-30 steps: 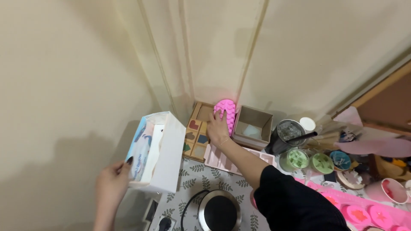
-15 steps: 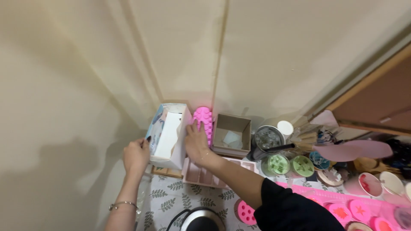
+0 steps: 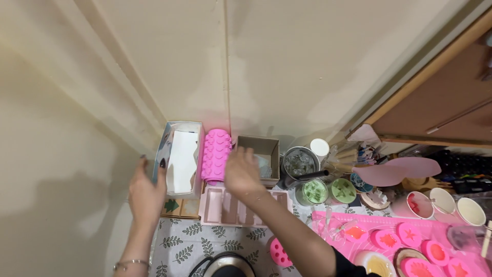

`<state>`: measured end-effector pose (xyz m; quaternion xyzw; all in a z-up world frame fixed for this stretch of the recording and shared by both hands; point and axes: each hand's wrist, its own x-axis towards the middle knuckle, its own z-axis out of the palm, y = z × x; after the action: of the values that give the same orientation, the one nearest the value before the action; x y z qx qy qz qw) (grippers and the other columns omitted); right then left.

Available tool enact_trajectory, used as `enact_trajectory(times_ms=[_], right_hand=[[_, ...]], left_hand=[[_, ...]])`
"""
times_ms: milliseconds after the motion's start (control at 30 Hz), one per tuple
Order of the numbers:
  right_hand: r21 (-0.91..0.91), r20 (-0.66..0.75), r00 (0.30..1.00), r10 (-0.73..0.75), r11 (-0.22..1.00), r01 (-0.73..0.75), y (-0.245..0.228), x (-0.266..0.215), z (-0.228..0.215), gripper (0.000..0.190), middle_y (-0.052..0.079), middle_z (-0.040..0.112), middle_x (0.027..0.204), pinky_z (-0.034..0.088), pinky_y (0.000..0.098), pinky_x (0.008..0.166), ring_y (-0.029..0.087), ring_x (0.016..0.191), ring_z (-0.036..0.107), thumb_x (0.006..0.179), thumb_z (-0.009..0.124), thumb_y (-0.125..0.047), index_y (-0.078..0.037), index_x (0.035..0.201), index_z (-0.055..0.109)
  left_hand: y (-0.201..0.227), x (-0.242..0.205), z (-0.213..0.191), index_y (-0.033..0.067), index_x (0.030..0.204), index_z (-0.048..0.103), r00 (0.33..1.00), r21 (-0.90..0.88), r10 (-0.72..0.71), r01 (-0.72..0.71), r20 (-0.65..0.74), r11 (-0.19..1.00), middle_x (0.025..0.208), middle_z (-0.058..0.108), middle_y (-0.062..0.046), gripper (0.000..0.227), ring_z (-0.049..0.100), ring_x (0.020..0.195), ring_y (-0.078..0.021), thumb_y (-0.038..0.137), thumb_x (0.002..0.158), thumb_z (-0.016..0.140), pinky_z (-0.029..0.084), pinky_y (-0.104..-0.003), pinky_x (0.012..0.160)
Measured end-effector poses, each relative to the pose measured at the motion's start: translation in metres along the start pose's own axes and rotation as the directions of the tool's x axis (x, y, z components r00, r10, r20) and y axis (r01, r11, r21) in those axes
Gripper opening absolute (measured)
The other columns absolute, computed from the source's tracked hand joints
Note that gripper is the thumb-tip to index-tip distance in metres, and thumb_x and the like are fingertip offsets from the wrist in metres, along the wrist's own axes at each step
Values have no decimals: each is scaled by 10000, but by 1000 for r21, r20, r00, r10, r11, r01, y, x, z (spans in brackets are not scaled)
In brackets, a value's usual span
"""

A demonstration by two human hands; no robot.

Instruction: The person wipes a glass cup with a tissue, wipes several silicone candle molds and a round wooden piece, wipes the hot plate and a metal melting pot, and wipes a metal pouring pitcher with a tissue at a craft work table.

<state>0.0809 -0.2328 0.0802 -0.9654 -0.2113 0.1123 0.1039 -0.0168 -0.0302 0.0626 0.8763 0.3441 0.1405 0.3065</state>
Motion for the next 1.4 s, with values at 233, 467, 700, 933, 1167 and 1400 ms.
enact_trajectory(times_ms=[233,467,700,933,1167,1400], right_hand=[[-74,334,942,-32,995,60,40,-5,47,342,211,699,1277,522,483,1042,368,1257,631,896,554,-53,-43,1198,714],[204,102,985,-142,972,119,75,22,71,274,204,713,1119,520,514,925,405,1064,671,855,599,-116,-82,1091,733],[8,184,969,167,985,-171,104,85,99,376,128,551,1459,478,493,1084,437,1340,495,883,607,-112,-88,1249,688],[-341,428,884,189,939,-36,75,103,93,591,87,391,1551,469,492,1051,376,1419,361,859,728,-141,-193,1422,557],[-496,263,965,16,860,121,95,109,121,379,70,554,1428,434,576,1017,360,1367,444,982,574,-203,-214,1359,619],[179,-405,857,-318,892,416,25,-71,-24,325,227,686,1052,514,535,915,411,1039,649,834,597,-27,-8,1152,662]], left_hand=[[0,-55,-10,-71,1522,362,862,9,407,-424,-303,906,1566,390,-287,698,390,1470,-463,137,930,670,288,-495,1245],[-7,-62,-12,-73,1587,183,989,-304,-150,141,-4,942,1454,451,-351,851,465,1332,-431,251,945,638,358,-426,1110],[-63,-38,37,-9,1543,387,993,-658,-34,102,116,746,1528,545,-158,637,537,1350,-198,276,998,557,375,-292,1085],[-94,-38,38,27,1537,409,980,-590,-65,165,187,791,1519,548,-158,668,540,1365,-212,311,967,609,380,-305,1097],[-109,-73,45,18,1555,351,936,-445,-275,346,219,826,1462,574,-178,806,644,1180,-262,365,901,670,487,-355,993],[-66,-118,10,57,1545,358,929,-399,-181,307,322,864,1436,577,-129,731,683,1041,-210,257,907,653,554,-326,835]])
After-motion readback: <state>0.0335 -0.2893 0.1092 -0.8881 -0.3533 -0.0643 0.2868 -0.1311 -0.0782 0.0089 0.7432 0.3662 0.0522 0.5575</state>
